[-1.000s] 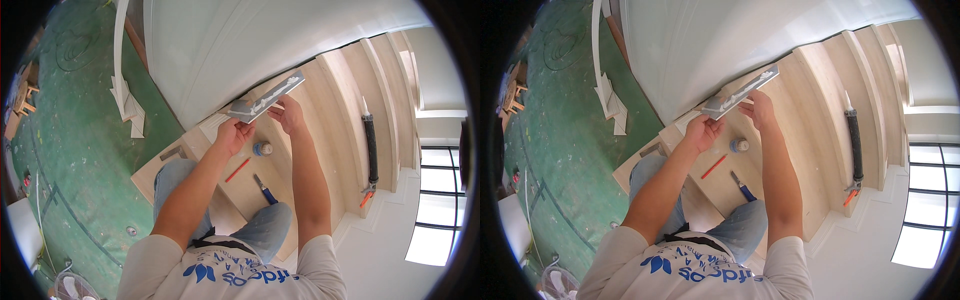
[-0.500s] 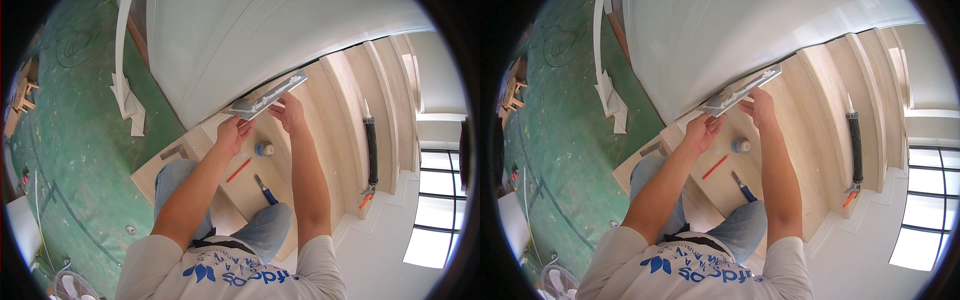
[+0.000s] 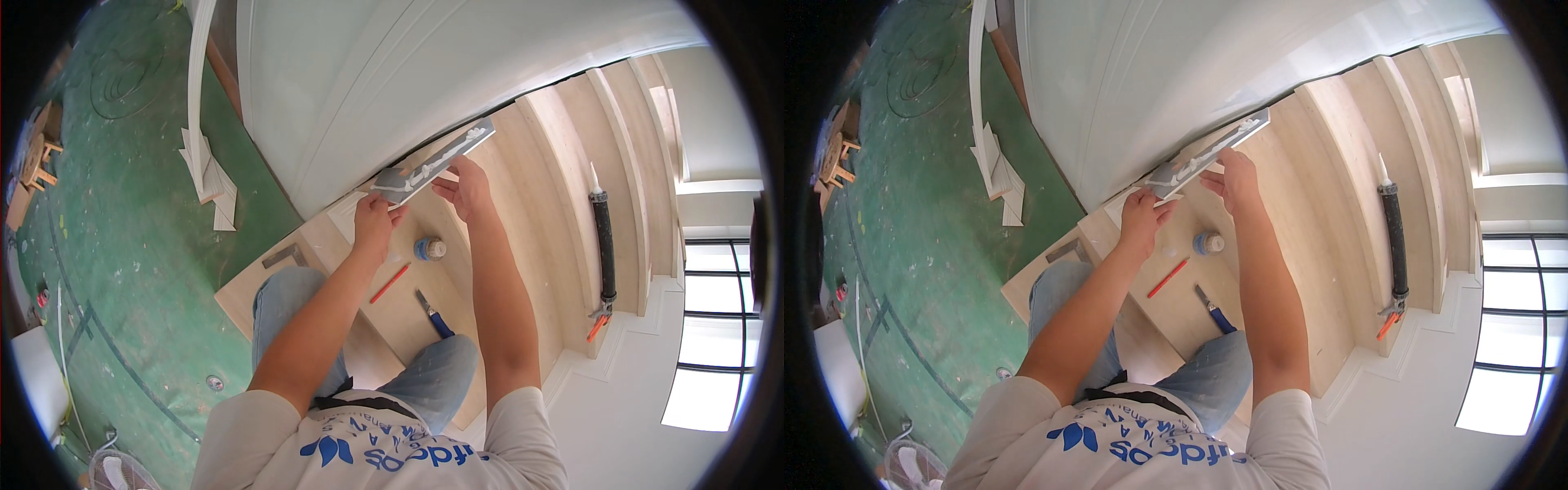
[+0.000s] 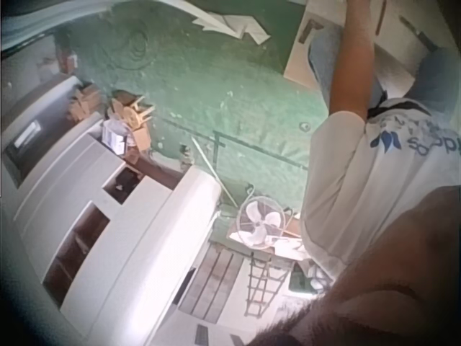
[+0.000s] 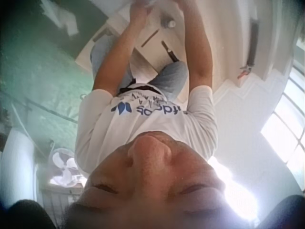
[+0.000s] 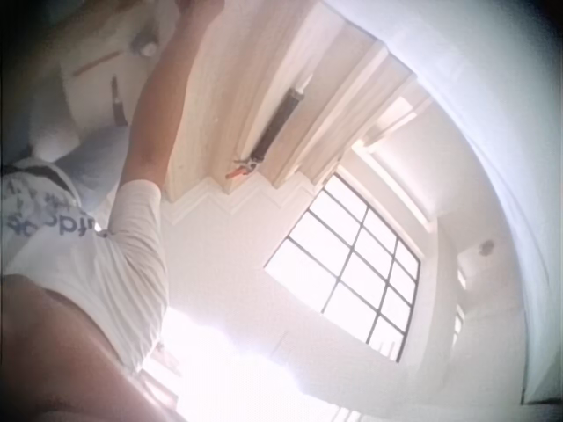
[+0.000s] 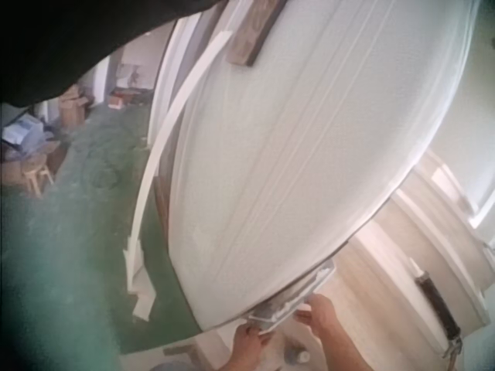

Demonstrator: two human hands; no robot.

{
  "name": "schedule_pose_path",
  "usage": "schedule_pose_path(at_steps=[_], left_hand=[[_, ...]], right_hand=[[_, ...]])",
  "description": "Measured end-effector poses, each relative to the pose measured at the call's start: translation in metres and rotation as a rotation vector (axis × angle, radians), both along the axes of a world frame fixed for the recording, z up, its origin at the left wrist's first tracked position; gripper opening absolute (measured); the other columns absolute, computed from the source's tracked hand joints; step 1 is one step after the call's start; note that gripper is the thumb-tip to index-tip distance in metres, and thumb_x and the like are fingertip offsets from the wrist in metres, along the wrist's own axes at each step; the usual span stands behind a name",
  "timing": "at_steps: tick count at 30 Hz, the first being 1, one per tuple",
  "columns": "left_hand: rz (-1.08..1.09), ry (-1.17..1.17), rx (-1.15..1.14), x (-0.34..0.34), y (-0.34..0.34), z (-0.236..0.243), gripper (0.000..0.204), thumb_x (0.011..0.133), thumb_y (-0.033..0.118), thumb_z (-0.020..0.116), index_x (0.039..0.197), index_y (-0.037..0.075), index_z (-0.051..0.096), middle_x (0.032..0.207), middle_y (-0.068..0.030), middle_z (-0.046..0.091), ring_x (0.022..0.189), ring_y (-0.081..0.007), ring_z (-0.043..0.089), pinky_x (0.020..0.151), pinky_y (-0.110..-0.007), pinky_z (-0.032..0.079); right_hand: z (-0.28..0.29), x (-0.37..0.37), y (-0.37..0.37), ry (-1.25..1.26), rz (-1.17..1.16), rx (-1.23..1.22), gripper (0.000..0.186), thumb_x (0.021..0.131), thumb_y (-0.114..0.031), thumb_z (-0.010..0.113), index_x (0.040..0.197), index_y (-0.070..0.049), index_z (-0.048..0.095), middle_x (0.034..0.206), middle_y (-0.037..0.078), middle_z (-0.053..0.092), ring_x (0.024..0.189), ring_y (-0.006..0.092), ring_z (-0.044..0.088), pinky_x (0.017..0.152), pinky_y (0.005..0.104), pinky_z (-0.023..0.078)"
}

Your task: Installing white trim molding along the base of the stairs and the wall.

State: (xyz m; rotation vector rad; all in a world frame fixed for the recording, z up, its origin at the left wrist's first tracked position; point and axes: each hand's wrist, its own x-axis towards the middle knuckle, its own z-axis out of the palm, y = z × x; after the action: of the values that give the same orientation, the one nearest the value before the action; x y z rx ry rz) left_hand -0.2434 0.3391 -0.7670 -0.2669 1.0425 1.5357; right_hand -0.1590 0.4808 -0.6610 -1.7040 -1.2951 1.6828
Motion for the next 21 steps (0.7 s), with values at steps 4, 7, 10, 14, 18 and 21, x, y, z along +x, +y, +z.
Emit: schedule_pose_path(at_steps=[4, 7, 10, 14, 18, 21], left_hand=[[0.006, -0.025, 0.017, 0.001, -0.001, 0.007, 0.031, 0.107, 0.014, 0.044, 0.136, 0.002, 0.043, 0.124, -0.0119, 0.059, 0.107, -0.0242, 0.069, 0.091, -0.036, 0.055], [0.017, -0.041, 0.014, 0.002, -0.002, 0.008, 0.030, 0.108, 0.015, 0.045, 0.135, 0.002, 0.044, 0.124, -0.0117, 0.060, 0.107, -0.0241, 0.069, 0.091, -0.036, 0.055], [0.016, -0.065, 0.025, 0.002, -0.005, 0.005, 0.028, 0.108, 0.017, 0.047, 0.133, 0.003, 0.046, 0.123, -0.0110, 0.060, 0.107, -0.0238, 0.069, 0.091, -0.035, 0.055], [-0.022, -0.104, 0.039, 0.002, -0.004, 0.009, 0.022, 0.108, 0.019, 0.049, 0.125, 0.005, 0.050, 0.120, -0.0100, 0.061, 0.107, -0.0231, 0.069, 0.087, -0.033, 0.055], [-0.019, -0.108, 0.047, -0.001, -0.003, 0.006, 0.019, 0.108, 0.020, 0.049, 0.120, 0.005, 0.051, 0.118, -0.0090, 0.061, 0.106, -0.0220, 0.069, 0.084, -0.033, 0.056], [-0.008, -0.127, 0.032, -0.002, -0.001, 0.001, 0.019, 0.109, 0.021, 0.049, 0.120, 0.005, 0.052, 0.117, -0.0086, 0.061, 0.105, -0.0215, 0.070, 0.083, -0.032, 0.056]], right_hand=[[0.002, 0.004, 0.001, -0.003, -0.009, 0.005, 0.045, 0.100, -0.029, 0.052, 0.132, 0.002, 0.054, 0.132, 0.016, 0.057, 0.103, 0.0340, 0.066, 0.083, 0.0371, 0.057], [0.004, 0.005, 0.002, 0.018, 0.009, -0.001, 0.044, 0.100, -0.029, 0.052, 0.132, 0.002, 0.054, 0.132, 0.016, 0.056, 0.104, 0.0344, 0.066, 0.083, 0.0377, 0.057], [0.005, 0.005, 0.000, 0.003, -0.014, 0.004, 0.044, 0.100, -0.028, 0.052, 0.132, 0.001, 0.054, 0.131, 0.016, 0.057, 0.105, 0.0347, 0.065, 0.084, 0.0382, 0.057], [0.006, 0.008, 0.004, -0.009, -0.026, 0.009, 0.043, 0.100, -0.029, 0.052, 0.131, 0.001, 0.054, 0.131, 0.016, 0.057, 0.105, 0.0349, 0.065, 0.085, 0.0385, 0.057], [0.000, 0.009, 0.007, 0.015, 0.010, 0.003, 0.047, 0.099, -0.027, 0.053, 0.133, 0.005, 0.050, 0.136, 0.019, 0.052, 0.101, 0.0352, 0.068, 0.083, 0.0397, 0.059], [-0.001, 0.005, 0.006, 0.022, 0.014, 0.000, 0.047, 0.099, -0.027, 0.053, 0.133, 0.005, 0.050, 0.135, 0.018, 0.052, 0.100, 0.0349, 0.068, 0.082, 0.0394, 0.059]])
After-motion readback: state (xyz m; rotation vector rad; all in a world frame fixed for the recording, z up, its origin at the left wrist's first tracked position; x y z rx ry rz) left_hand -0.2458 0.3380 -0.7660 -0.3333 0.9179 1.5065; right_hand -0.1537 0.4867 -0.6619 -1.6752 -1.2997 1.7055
